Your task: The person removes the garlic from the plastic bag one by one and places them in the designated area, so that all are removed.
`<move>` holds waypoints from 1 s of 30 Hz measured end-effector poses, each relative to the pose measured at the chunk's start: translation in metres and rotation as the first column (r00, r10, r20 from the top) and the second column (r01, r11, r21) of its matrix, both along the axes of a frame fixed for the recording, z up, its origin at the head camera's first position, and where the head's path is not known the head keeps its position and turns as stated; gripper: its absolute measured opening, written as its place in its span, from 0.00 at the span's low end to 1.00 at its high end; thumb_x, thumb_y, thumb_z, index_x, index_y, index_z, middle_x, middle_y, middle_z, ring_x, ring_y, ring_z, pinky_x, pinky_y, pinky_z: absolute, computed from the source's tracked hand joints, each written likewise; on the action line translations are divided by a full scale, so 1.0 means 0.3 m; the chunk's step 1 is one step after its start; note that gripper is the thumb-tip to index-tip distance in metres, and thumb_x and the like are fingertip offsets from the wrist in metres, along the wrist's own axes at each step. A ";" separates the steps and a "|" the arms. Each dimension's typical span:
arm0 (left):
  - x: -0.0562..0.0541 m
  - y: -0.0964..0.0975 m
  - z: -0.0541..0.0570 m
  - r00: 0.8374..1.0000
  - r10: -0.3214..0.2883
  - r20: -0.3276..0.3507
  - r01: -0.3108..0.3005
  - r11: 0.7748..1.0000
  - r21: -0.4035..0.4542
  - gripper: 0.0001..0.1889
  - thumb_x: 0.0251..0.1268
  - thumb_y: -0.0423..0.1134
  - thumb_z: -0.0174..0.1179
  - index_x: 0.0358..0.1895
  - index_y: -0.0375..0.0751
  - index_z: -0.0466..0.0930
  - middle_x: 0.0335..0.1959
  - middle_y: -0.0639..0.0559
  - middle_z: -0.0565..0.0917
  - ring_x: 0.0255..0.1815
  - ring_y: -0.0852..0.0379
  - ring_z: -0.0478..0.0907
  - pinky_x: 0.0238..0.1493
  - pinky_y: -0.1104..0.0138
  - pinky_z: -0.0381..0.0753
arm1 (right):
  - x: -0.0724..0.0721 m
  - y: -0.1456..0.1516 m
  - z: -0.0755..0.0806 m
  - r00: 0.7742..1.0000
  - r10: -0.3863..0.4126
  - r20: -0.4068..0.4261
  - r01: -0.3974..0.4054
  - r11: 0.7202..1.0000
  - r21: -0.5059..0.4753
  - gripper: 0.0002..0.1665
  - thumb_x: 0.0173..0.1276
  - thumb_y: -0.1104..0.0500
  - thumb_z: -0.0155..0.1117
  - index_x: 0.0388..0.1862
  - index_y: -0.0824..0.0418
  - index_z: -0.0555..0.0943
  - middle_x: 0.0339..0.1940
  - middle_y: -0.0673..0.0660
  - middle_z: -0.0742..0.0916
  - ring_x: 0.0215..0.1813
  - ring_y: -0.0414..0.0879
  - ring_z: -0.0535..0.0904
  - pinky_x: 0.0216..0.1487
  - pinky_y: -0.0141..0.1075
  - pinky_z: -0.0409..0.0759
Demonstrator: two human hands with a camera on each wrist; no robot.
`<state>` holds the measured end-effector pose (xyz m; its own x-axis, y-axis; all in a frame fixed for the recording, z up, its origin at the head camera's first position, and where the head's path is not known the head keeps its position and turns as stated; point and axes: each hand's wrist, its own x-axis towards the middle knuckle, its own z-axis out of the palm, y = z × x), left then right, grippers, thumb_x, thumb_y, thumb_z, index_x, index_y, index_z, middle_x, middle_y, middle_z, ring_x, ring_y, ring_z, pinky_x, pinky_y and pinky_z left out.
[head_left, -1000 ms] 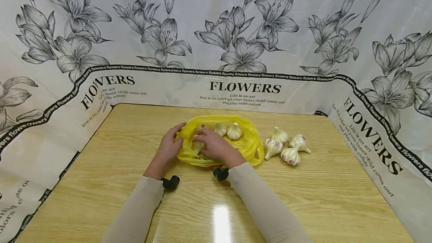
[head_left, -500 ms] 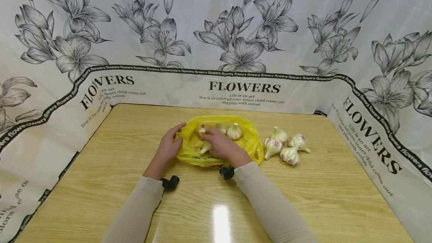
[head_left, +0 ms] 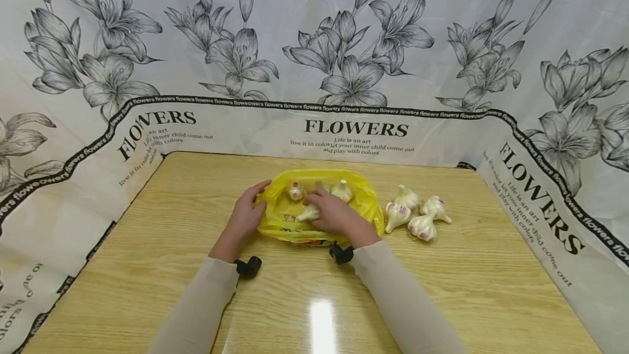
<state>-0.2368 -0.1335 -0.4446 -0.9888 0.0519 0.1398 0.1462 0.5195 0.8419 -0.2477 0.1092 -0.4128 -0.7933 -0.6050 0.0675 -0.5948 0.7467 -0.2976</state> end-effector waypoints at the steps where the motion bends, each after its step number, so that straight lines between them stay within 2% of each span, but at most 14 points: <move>1: -0.001 0.000 -0.002 1.000 0.001 0.002 -0.001 1.000 0.001 0.27 0.72 0.32 0.48 0.72 0.54 0.65 0.67 0.41 0.69 0.71 0.43 0.64 0.72 0.48 0.62 | 0.003 0.005 0.002 1.000 0.005 -0.002 -0.005 1.000 -0.013 0.28 0.59 0.60 0.68 0.60 0.57 0.78 0.65 0.58 0.75 0.64 0.54 0.75 0.62 0.45 0.76; 7: -0.003 0.000 -0.004 1.000 0.011 0.011 -0.012 1.000 0.005 0.26 0.72 0.33 0.48 0.72 0.55 0.65 0.68 0.42 0.69 0.71 0.43 0.64 0.72 0.48 0.61 | 0.019 0.033 0.006 1.000 0.017 -0.025 -0.019 0.996 -0.088 0.27 0.58 0.61 0.68 0.59 0.58 0.78 0.66 0.59 0.74 0.63 0.54 0.75 0.61 0.46 0.77; 13: -0.006 -0.002 -0.009 1.000 0.009 0.009 -0.009 1.000 0.003 0.26 0.72 0.33 0.48 0.72 0.55 0.65 0.68 0.42 0.68 0.71 0.43 0.63 0.73 0.48 0.61 | 0.039 0.071 0.004 0.998 -0.037 -0.041 0.030 0.987 -0.160 0.29 0.59 0.57 0.68 0.62 0.56 0.77 0.70 0.58 0.73 0.68 0.56 0.71 0.65 0.49 0.73; 18: -0.007 -0.002 -0.013 1.000 0.007 0.007 -0.007 1.000 0.008 0.26 0.73 0.33 0.48 0.72 0.55 0.65 0.68 0.42 0.68 0.72 0.43 0.63 0.73 0.48 0.61 | 0.059 0.106 0.010 0.995 -0.080 -0.058 0.064 0.971 -0.232 0.29 0.60 0.55 0.68 0.61 0.54 0.77 0.69 0.57 0.73 0.65 0.58 0.73 0.63 0.53 0.74; 22: -0.007 -0.003 -0.018 1.000 0.012 0.010 -0.012 1.000 0.013 0.26 0.73 0.33 0.49 0.72 0.56 0.65 0.68 0.42 0.68 0.72 0.43 0.63 0.73 0.48 0.61 | 0.072 0.126 0.022 0.994 -0.095 -0.061 0.075 0.958 -0.276 0.29 0.59 0.55 0.69 0.61 0.54 0.78 0.69 0.56 0.74 0.67 0.59 0.71 0.64 0.55 0.73; 25: -0.005 -0.002 -0.020 1.000 0.008 0.015 -0.008 1.000 0.013 0.27 0.73 0.33 0.48 0.72 0.56 0.64 0.69 0.42 0.68 0.72 0.43 0.63 0.72 0.47 0.61 | 0.078 0.141 0.026 0.993 -0.102 -0.060 0.080 0.951 -0.297 0.28 0.60 0.55 0.69 0.61 0.54 0.77 0.69 0.55 0.74 0.66 0.58 0.72 0.61 0.54 0.75; 30: -0.003 0.002 -0.018 0.999 0.018 0.030 -0.018 1.000 0.016 0.27 0.72 0.33 0.48 0.72 0.57 0.64 0.69 0.42 0.68 0.72 0.42 0.62 0.72 0.47 0.61 | 0.086 0.169 0.027 0.993 -0.108 -0.040 0.088 0.937 -0.339 0.28 0.62 0.55 0.69 0.62 0.54 0.76 0.69 0.56 0.73 0.52 0.52 0.79 0.48 0.47 0.79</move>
<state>-0.2378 -0.1328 -0.4502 -0.9934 0.0317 0.1105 0.1112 0.5079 0.8542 -0.2220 0.1600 -0.4046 -0.8364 -0.4589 0.2998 -0.5471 0.6645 -0.5090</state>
